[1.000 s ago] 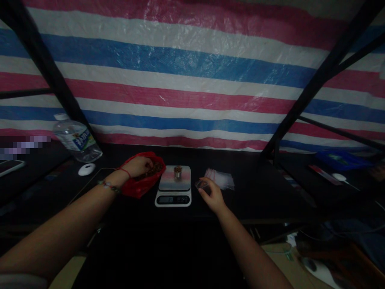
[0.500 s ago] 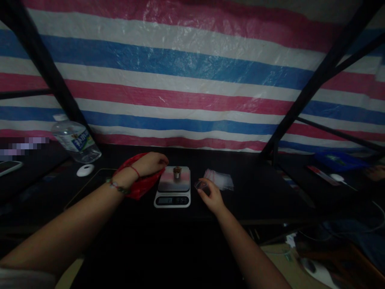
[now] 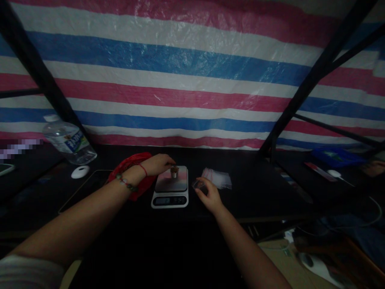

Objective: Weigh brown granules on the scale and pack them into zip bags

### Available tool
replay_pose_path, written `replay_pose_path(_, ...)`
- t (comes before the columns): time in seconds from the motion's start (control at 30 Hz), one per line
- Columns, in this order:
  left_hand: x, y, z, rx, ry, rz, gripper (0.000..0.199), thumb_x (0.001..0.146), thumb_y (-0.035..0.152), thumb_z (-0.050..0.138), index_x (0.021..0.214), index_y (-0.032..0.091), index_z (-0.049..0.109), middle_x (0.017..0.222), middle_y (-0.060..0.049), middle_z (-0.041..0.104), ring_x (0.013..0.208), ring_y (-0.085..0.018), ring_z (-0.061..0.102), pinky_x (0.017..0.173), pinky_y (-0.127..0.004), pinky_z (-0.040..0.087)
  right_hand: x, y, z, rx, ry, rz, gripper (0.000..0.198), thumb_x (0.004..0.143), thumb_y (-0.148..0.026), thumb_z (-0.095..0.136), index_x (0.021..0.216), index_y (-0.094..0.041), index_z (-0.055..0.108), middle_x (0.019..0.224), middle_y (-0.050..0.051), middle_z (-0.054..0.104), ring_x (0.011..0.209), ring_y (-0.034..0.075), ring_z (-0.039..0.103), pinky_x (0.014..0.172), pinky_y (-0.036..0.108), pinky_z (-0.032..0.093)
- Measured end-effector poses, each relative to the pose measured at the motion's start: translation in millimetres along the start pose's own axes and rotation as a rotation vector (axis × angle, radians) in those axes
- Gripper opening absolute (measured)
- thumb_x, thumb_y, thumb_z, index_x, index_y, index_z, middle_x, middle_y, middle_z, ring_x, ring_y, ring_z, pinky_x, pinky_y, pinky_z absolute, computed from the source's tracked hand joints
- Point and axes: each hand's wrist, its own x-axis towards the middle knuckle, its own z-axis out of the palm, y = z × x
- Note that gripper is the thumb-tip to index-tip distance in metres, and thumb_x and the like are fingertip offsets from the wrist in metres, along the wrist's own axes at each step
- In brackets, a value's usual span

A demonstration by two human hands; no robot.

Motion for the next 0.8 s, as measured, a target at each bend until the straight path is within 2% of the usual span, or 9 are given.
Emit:
replay_pose_path(0.17, 1, -7, 3, -0.029, 0.109, 0.001, 0.034, 0.080, 0.021, 0.047, 0.109, 0.019, 0.066, 0.112, -0.006, 0.065, 0.104, -0.020, 0.058, 0.094, -0.029, 0.042, 0, -2, 1, 0.008, 0.003, 0.004, 0.033, 0.081, -0.032, 0.059, 0.111, -0.020, 0.058, 0.103, 0.008, 0.067, 0.093, 0.022, 0.063, 0.086, 0.038, 0.050)
replay_pose_path(0.3, 4, -4, 4, -0.066, 0.167, -0.013, 0.032, 0.078, 0.023, 0.052, 0.105, 0.018, 0.067, 0.104, -0.006, 0.067, 0.096, -0.020, 0.061, 0.086, -0.027, 0.046, 0, -1, 1, -0.008, 0.009, -0.001, 0.034, 0.081, -0.033, 0.060, 0.112, -0.020, 0.058, 0.106, 0.009, 0.066, 0.096, 0.023, 0.063, 0.088, 0.040, 0.049)
replay_pose_path(0.47, 4, -1, 9, -0.189, 0.185, -0.088, 0.032, 0.079, 0.027, 0.053, 0.106, 0.018, 0.067, 0.098, -0.004, 0.070, 0.089, -0.020, 0.064, 0.081, -0.028, 0.048, -1, 3, 2, -0.007, 0.004, 0.001, 0.035, 0.080, -0.033, 0.061, 0.112, -0.020, 0.058, 0.108, 0.009, 0.065, 0.098, 0.023, 0.062, 0.089, 0.040, 0.049)
replay_pose_path(0.6, 0, -2, 17, -0.253, 0.186, -0.122, 0.033, 0.081, 0.032, 0.051, 0.106, 0.019, 0.066, 0.100, -0.004, 0.071, 0.093, -0.021, 0.064, 0.085, -0.029, 0.049, -1, 4, 2, -0.006, 0.005, 0.003, 0.035, 0.080, -0.032, 0.061, 0.113, -0.021, 0.057, 0.106, 0.009, 0.066, 0.095, 0.023, 0.063, 0.088, 0.040, 0.050)
replay_pose_path(0.8, -3, -5, 23, -0.234, 0.181, -0.130, 0.036, 0.083, 0.039, 0.049, 0.107, 0.018, 0.067, 0.109, -0.005, 0.069, 0.101, -0.023, 0.061, 0.092, -0.031, 0.046, 0, 1, 1, -0.014, 0.008, -0.012, 0.034, 0.080, -0.032, 0.060, 0.112, -0.021, 0.057, 0.105, 0.008, 0.066, 0.095, 0.023, 0.063, 0.087, 0.040, 0.050)
